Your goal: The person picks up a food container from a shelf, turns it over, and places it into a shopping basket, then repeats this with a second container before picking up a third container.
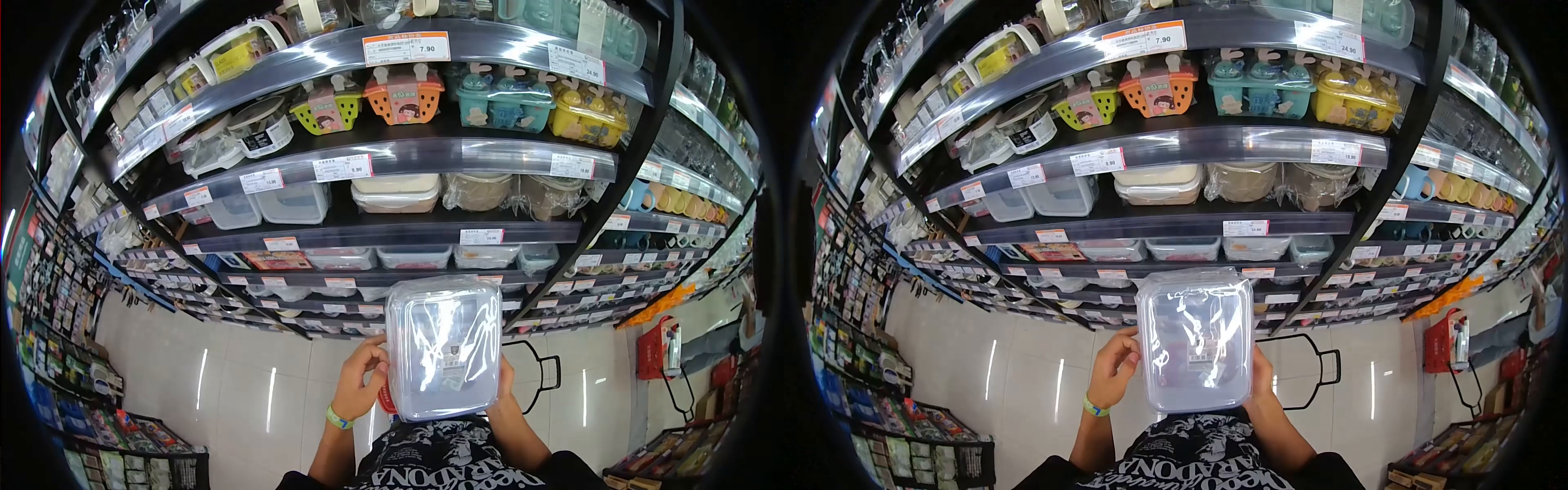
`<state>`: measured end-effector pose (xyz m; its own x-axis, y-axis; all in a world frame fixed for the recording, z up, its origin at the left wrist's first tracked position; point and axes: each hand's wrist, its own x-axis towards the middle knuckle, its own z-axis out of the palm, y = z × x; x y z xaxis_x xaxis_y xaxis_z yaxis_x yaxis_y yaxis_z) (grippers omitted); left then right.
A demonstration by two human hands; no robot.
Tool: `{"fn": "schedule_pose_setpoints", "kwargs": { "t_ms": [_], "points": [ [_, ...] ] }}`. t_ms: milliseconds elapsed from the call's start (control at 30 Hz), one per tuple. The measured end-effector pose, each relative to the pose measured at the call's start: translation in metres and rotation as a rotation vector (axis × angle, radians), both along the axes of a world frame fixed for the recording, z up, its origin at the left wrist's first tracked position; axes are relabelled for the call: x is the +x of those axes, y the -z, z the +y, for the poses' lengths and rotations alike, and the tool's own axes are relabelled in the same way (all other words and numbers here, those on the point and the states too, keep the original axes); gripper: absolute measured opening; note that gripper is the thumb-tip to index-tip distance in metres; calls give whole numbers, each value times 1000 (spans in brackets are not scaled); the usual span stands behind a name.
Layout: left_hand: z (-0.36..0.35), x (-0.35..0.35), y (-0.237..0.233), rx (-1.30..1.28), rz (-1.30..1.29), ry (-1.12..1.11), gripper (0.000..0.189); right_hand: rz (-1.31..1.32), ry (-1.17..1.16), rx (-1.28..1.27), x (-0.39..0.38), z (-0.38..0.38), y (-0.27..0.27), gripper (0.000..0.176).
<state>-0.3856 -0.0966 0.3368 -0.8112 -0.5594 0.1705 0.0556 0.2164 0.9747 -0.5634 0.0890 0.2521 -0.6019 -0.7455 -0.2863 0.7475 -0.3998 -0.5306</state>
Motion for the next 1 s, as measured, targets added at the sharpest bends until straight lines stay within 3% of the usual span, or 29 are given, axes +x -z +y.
{"fn": "schedule_pose_setpoints", "kwargs": {
  "t_ms": [467, 600, 767, 1000],
  "points": [
    [6, -9, 3, 66, -6, -42, 9, -20, 24, -28, 0, 5, 6, 44],
    [5, -8, 6, 53, -7, -35, 8, -58, 45, 36, 4, 1, -25, 42],
    [7, -9, 4, 35, -13, -20, 8, -36, 16, -18, -3, 9, 8, 40],
    [6, -7, 5, 36, -29, -16, 7, -32, 14, -33, 1, 9, -1, 44]
  ]
}}
